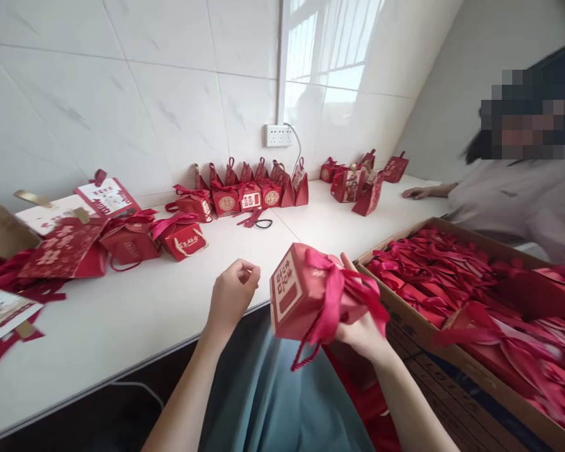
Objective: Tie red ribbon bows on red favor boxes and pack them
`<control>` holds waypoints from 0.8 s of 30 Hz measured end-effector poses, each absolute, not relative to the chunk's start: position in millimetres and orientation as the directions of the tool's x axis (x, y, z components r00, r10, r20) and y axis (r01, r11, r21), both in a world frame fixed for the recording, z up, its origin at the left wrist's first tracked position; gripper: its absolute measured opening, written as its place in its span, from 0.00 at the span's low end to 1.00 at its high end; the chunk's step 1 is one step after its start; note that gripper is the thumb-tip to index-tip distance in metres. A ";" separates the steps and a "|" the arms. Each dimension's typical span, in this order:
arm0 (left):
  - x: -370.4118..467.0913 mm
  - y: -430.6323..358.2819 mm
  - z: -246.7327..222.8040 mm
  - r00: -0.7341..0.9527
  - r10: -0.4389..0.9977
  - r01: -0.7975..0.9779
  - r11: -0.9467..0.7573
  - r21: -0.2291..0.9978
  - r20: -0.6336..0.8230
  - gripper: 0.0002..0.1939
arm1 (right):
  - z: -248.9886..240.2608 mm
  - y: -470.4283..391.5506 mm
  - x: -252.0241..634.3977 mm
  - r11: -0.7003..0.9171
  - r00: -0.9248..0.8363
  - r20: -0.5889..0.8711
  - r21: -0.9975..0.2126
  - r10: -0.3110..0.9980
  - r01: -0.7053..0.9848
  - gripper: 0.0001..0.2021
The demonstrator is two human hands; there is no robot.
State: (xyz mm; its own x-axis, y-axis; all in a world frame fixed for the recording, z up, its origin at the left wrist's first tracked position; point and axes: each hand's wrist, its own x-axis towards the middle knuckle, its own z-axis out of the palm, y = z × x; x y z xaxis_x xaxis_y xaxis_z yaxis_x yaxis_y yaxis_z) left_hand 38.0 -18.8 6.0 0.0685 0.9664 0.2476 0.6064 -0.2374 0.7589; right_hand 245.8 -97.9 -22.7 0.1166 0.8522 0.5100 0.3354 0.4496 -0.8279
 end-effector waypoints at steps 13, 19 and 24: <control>95.7 35.6 -75.7 0.381 0.824 0.575 -0.566 0.590 0.419 0.10 | 10.0 -141.5 312.6 0.048 0.147 -0.072 -0.732 0.987 -0.680 0.28; 93.8 44.0 -78.7 0.393 0.755 0.582 -0.646 0.494 0.524 0.08 | 22.5 -154.9 309.2 0.008 0.094 -0.121 -0.570 0.988 -0.821 0.17; 116.6 -24.7 -28.4 0.359 0.452 0.359 -0.874 0.327 0.816 0.25 | 21.5 -153.9 293.2 -0.051 0.055 -0.197 -0.493 0.979 -0.869 0.18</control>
State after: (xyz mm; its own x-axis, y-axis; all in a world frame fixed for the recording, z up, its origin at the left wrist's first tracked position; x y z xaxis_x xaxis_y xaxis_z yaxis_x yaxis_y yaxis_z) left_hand 116.6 -24.7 -28.4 0.3591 0.4523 0.8164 0.3588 -0.8744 0.3266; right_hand 293.2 -153.9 21.5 0.0546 0.9789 -0.1969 -0.8688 -0.0506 -0.4925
